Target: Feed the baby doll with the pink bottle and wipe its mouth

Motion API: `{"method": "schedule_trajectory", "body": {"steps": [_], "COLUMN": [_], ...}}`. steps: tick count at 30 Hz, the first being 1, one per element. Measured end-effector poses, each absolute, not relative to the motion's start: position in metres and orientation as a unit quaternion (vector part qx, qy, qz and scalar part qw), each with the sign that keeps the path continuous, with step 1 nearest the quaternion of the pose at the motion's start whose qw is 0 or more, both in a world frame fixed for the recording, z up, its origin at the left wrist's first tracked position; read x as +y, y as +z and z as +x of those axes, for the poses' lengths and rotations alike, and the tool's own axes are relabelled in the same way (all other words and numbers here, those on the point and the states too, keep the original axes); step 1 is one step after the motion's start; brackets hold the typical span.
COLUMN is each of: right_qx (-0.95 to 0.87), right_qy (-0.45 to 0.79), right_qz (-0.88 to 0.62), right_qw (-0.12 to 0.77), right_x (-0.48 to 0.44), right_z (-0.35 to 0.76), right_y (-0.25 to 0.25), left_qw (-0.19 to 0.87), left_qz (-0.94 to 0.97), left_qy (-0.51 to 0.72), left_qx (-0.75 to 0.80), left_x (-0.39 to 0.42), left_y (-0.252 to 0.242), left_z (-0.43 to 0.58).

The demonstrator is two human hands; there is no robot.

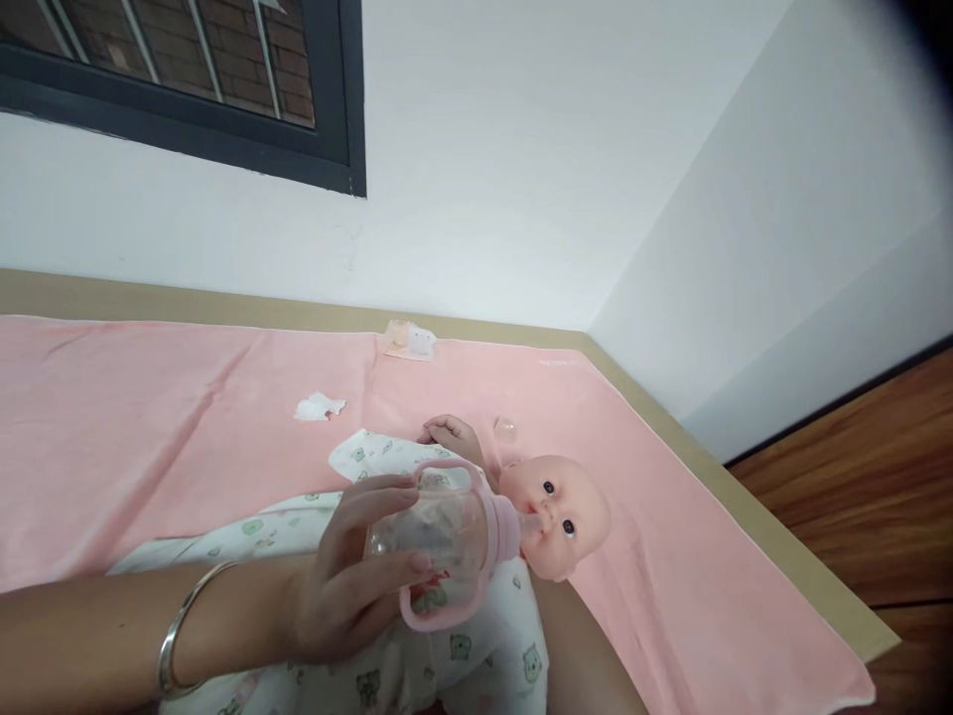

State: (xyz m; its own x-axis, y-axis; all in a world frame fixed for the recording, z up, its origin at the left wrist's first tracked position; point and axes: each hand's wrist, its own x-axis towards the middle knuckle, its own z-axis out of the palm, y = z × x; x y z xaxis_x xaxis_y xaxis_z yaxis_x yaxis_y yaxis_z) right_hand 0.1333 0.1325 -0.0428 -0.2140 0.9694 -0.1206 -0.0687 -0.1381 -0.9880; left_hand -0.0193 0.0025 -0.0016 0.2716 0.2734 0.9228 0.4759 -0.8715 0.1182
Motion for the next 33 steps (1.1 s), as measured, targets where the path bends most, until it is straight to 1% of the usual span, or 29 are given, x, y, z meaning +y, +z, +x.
{"method": "schedule_trajectory", "body": {"steps": [4,12,19,25,33], "right_qx": [-0.544,-0.565,-0.555,-0.552,-0.555], "right_qy": [0.616,0.625,0.641,0.627,0.624], "right_qz": [-0.436,-0.429,-0.416,-0.437,-0.428], "right_qw": [0.366,0.326,0.330,0.335,0.346], "right_x": [0.142,0.151,0.151,0.151,0.152], "right_z": [0.116,0.114,0.115,0.110,0.110], "right_y": [-0.042,-0.045,-0.043,-0.045,-0.049], "left_qw": [0.085,0.090,0.094,0.086,0.086], "left_qz": [-0.787,-0.789,-0.790,-0.790,-0.793], "left_qy": [-0.563,-0.560,-0.560,-0.556,-0.556], "left_qx": [-0.237,-0.238,-0.233,-0.244,-0.233], "left_x": [0.003,0.004,0.003,0.001,0.004], "left_y": [-0.001,0.000,0.002,0.003,-0.001], "left_z": [-0.018,-0.017,-0.018,-0.017,-0.017]}}
